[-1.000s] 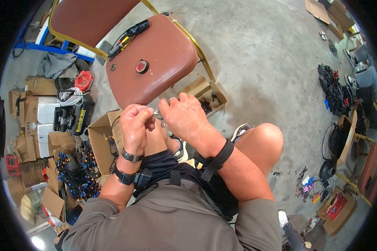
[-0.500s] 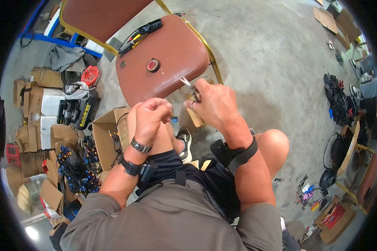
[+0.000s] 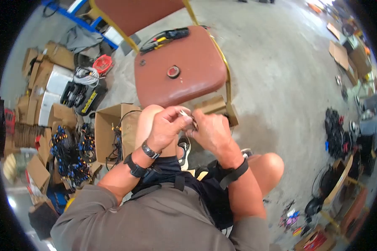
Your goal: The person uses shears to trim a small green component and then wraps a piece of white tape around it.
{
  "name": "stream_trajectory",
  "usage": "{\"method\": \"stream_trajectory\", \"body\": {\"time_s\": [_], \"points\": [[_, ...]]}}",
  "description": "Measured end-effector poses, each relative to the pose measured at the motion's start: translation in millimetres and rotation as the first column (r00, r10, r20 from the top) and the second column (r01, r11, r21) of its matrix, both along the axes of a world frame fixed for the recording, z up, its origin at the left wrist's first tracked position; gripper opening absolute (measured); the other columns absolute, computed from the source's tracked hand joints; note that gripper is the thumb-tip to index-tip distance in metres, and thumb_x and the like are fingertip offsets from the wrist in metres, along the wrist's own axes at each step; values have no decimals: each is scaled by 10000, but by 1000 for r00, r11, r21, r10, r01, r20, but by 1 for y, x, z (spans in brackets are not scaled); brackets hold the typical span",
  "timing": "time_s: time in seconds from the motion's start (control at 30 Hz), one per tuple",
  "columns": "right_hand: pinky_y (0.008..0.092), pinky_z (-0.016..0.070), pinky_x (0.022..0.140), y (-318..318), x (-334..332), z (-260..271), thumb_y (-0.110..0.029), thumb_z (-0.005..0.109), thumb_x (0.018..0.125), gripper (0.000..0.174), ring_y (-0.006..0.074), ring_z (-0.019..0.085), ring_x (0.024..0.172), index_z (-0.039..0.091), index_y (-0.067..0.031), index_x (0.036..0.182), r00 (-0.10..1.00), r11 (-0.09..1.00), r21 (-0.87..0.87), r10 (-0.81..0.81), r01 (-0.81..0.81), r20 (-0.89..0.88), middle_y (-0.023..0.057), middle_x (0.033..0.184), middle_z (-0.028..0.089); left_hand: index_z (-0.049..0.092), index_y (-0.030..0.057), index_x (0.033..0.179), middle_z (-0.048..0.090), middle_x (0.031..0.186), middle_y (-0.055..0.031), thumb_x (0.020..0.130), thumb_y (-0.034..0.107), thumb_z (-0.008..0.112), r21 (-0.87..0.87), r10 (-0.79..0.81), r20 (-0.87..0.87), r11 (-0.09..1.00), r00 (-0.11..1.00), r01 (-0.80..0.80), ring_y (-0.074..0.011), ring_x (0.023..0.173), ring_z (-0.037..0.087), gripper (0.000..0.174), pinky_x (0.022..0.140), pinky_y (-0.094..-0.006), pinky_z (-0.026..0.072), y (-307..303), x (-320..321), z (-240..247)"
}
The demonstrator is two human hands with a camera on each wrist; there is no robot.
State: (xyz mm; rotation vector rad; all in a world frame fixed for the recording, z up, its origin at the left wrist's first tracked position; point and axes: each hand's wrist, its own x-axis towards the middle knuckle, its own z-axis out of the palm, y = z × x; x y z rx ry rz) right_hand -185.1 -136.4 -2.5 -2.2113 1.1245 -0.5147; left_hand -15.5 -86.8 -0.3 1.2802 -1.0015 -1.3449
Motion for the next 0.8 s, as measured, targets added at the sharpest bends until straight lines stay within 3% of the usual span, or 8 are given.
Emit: {"method": "stream_trajectory", "body": {"time_s": [0.1,0.27,0.4,0.53,0.57,0.67,0.7,0.8], "points": [[461,543,649,5,7,5,-345,832,716,443,369,688,720,627,-48,974,998,998,30,59,-58,-27,157,736,688,705,-6,1019,679,807,8,926,98,698,94,32,73,995,997,-39,-43,677,569,139,588,-217,478,5,3,3],[463,541,652,10,6,0,-354,838,705,495,372,686,714,611,-43,1018,986,987,62,150,-146,-70,160,747,693,717,-18,1028,717,869,-23,950,94,667,72,-98,146,994,984,88,-48,732,606,145,636,-216,501,12,12,7],[462,539,657,12,5,-5,-311,837,709,485,369,687,744,619,-68,1068,979,973,119,190,-198,74,139,785,705,731,2,993,735,907,-59,930,100,685,-30,-119,154,992,981,126,-100,813,658,125,714,-262,523,19,15,4],[409,544,630,19,9,4,-316,848,701,544,297,699,709,626,-83,1139,981,981,44,186,-189,62,109,763,700,744,24,939,742,897,-90,899,125,716,-160,-147,280,967,949,197,-155,811,697,112,737,-292,539,26,24,24],[370,539,606,23,10,10,-284,878,668,561,267,691,664,639,-79,1133,978,978,79,184,-191,94,104,739,691,745,23,935,743,890,-91,898,126,717,-166,-152,269,965,951,201,-160,808,701,112,733,-295,541,29,27,24],[352,527,602,35,10,23,-184,902,651,489,222,647,607,659,-37,1048,974,937,280,179,-211,137,127,714,676,750,24,913,749,855,-91,877,131,735,-185,-193,217,954,957,234,-164,782,710,114,712,-298,547,40,33,23],[346,537,612,41,13,27,-163,910,642,458,200,675,636,662,-26,1002,977,929,308,176,-204,117,116,715,686,752,23,907,750,853,-89,873,134,738,-167,-216,231,952,949,258,-161,779,709,116,709,-296,547,46,34,25],[365,532,603,54,17,24,-161,899,666,421,282,680,631,663,-35,992,957,912,292,262,-288,126,152,720,675,752,16,888,752,840,-84,859,137,743,-119,-275,241,944,931,309,-148,766,707,126,700,-286,544,57,41,36]]}}
